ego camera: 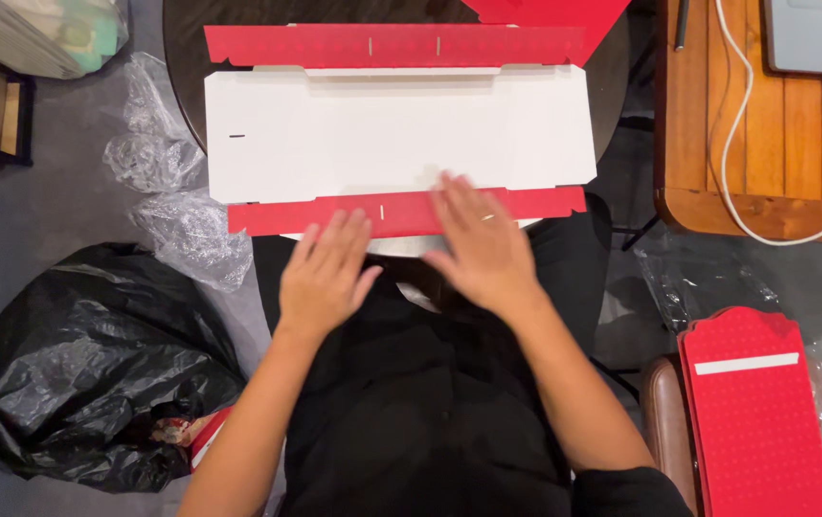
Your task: The person folds a flat red and white cardboard piece into a rectangular box by hand. They crease the edges, fold the side panels upward, and tuck the flaps to form the box structure.
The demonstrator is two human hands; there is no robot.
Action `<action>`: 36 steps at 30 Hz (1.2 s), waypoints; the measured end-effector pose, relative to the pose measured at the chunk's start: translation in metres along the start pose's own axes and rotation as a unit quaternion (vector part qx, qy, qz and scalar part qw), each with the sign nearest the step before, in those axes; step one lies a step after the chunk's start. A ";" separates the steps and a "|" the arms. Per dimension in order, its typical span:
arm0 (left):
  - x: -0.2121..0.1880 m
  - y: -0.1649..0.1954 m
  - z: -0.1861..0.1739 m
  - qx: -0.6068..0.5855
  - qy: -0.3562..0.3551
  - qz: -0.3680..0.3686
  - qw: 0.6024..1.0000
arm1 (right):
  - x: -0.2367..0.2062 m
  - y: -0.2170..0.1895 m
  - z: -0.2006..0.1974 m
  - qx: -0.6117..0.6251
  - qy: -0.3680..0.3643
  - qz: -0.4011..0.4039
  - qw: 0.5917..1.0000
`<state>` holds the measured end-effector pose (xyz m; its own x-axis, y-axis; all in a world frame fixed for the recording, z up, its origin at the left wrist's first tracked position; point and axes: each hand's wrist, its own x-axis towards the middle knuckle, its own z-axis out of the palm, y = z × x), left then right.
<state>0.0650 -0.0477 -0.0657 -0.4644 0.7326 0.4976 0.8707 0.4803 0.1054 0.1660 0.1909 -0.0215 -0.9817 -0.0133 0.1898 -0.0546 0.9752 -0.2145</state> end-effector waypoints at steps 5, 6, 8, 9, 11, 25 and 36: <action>-0.008 -0.023 -0.030 0.068 -0.021 -0.043 0.997 | -0.025 0.057 -0.020 -0.060 0.018 0.074 0.995; -0.008 -0.025 -0.038 0.081 -0.027 -0.045 0.995 | -0.029 0.062 -0.024 -0.078 0.020 0.087 0.993; 0.000 -0.029 -0.053 0.087 -0.023 -0.046 0.995 | -0.029 0.070 -0.034 -0.116 0.029 0.109 0.987; 0.006 -0.029 -0.060 0.091 -0.021 -0.048 0.994 | -0.026 0.071 -0.041 -0.120 0.072 0.121 0.983; 0.021 -0.022 -0.068 0.036 0.010 -0.031 0.999 | -0.023 0.064 -0.053 -0.120 0.151 0.145 0.970; 0.082 0.004 -0.053 -0.006 -0.073 0.014 0.997 | 0.010 0.014 -0.064 0.029 0.052 0.021 0.998; 0.025 0.033 -0.043 -0.047 0.030 0.123 0.991 | -0.046 -0.023 -0.037 0.038 0.175 -0.031 0.983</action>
<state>0.0891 -0.0343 -0.0128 -0.2281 0.7912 0.5675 0.9690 0.2415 0.0527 0.2194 0.1775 0.0097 -0.8539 0.0184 0.5201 -0.1385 0.9553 -0.2611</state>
